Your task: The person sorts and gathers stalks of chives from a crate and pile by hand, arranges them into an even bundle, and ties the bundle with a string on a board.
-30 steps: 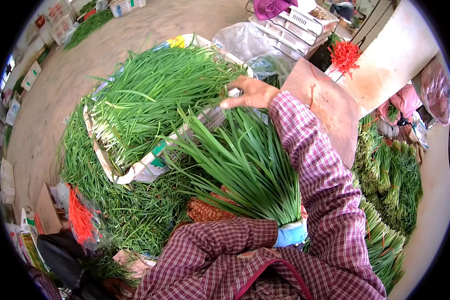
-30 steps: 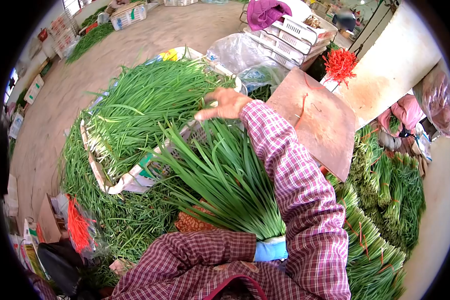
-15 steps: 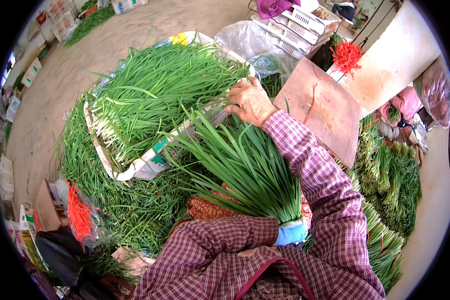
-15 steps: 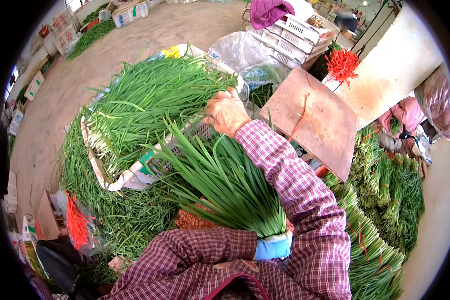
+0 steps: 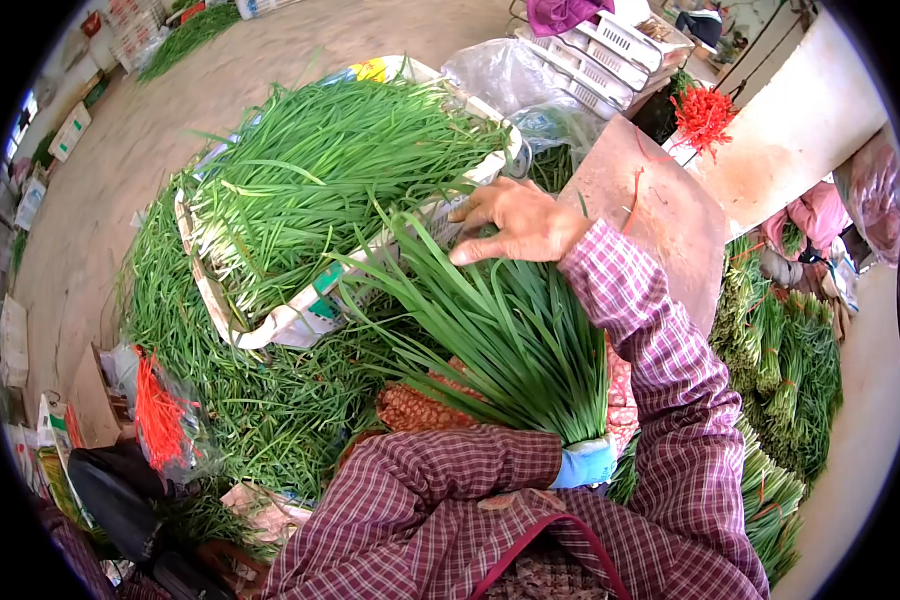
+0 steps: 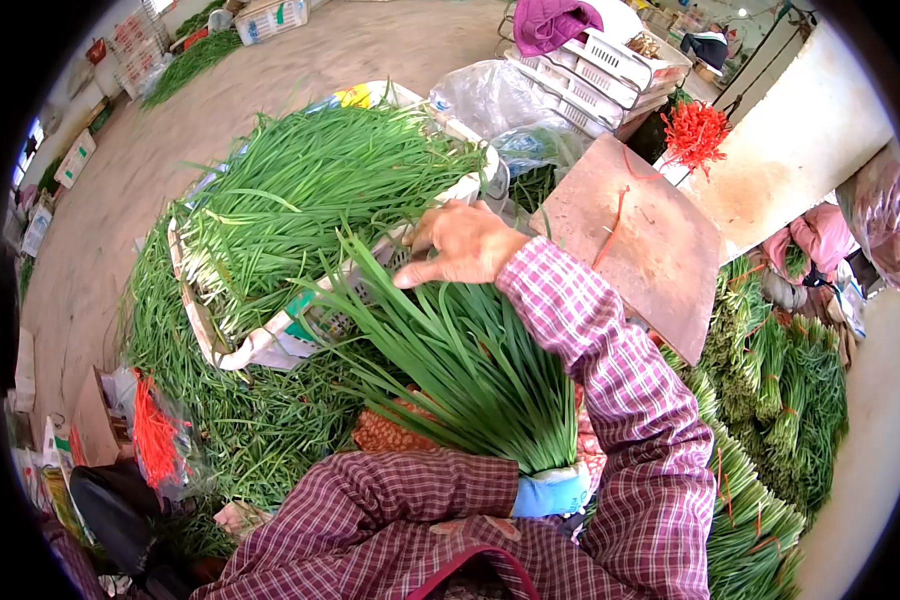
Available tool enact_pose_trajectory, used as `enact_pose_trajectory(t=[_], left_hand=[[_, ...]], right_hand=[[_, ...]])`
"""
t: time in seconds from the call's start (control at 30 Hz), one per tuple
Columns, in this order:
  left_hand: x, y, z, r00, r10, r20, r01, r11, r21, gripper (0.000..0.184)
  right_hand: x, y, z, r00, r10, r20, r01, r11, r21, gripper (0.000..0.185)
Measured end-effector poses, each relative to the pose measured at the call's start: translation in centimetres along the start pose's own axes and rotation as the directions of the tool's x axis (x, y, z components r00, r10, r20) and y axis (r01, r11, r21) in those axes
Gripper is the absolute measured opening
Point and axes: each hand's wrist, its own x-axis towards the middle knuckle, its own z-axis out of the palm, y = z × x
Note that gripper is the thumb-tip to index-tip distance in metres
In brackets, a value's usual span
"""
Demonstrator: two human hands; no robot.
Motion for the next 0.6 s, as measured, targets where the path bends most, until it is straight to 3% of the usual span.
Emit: enact_pose_trajectory(t=[0.07, 0.1, 0.17, 0.23, 0.27, 0.3, 0.33, 0.4, 0.43, 0.47, 0.53, 0.57, 0.6], left_hand=[[-0.1, 0.3, 0.4, 1.0, 0.013, -0.004, -0.013, 0.998, 0.056, 0.04], [0.0, 0.5, 0.6, 1.0, 0.021, -0.004, -0.021, 0.996, 0.092, 0.04], [0.0, 0.9, 1.1, 1.0, 0.03, -0.005, -0.028, 0.981, 0.194, 0.04], [0.2, 1.6, 1.8, 0.999, 0.042, -0.002, -0.039, 0.939, 0.341, 0.04], [0.4, 1.9, 2.2, 0.999, 0.052, 0.005, -0.049, 0.887, 0.459, 0.04], [0.7, 2.2, 2.6, 0.998, 0.064, 0.011, -0.059, 0.82, 0.57, 0.04], [1.0, 2.5, 2.8, 0.997, 0.075, 0.033, -0.076, 0.696, 0.714, 0.04], [2.0, 2.9, 3.4, 0.993, 0.092, 0.075, -0.103, 0.364, 0.926, 0.04], [2.4, 3.1, 3.6, 0.99, 0.097, 0.101, -0.118, 0.192, 0.974, 0.041], [2.9, 3.4, 3.9, 0.987, 0.099, 0.123, -0.127, 0.044, 0.991, 0.041], [3.8, 3.4, 4.0, 0.983, 0.099, 0.158, -0.142, -0.144, 0.979, 0.041], [4.4, 3.5, 4.0, 0.981, 0.097, 0.169, -0.147, -0.199, 0.969, 0.041], [4.7, 3.5, 4.0, 0.979, 0.094, 0.18, -0.154, -0.238, 0.959, 0.041]], right_hand=[[-0.1, 0.2, 1.6, 0.996, -0.053, -0.072, 0.053, 0.999, -0.009, 0.037], [-0.1, 0.0, 1.9, 0.996, -0.059, -0.071, 0.058, 0.998, -0.013, 0.037], [0.2, -0.2, 2.3, 0.944, -0.129, -0.304, 0.108, 0.99, -0.087, 0.023], [1.3, -0.2, 2.0, 0.864, -0.127, -0.487, 0.054, 0.985, -0.161, 0.014], [1.9, 0.2, 1.7, 0.822, -0.112, -0.558, 0.028, 0.987, -0.157, 0.013], [2.2, 0.1, 1.2, 0.777, -0.131, -0.616, 0.014, 0.982, -0.19, 0.024], [2.4, 0.1, 0.8, 0.777, -0.134, -0.616, 0.018, 0.981, -0.191, 0.024], [2.8, -0.2, 0.4, 0.912, 0.09, -0.401, -0.066, 0.995, 0.072, 0.049], [3.1, -0.4, 0.7, 0.948, 0.121, -0.294, -0.074, 0.983, 0.166, 0.071], [3.7, -0.5, 1.1, 0.974, 0.13, -0.185, -0.079, 0.962, 0.261, 0.079], [4.8, -0.8, 0.8, 0.993, 0.102, 0.052, -0.11, 0.978, 0.178, 0.086], [5.2, -0.9, 0.5, 0.982, 0.12, 0.149, -0.142, 0.978, 0.15, 0.099], [5.9, -0.7, 0.8, 0.981, 0.116, 0.153, -0.139, 0.979, 0.151, 0.099]])
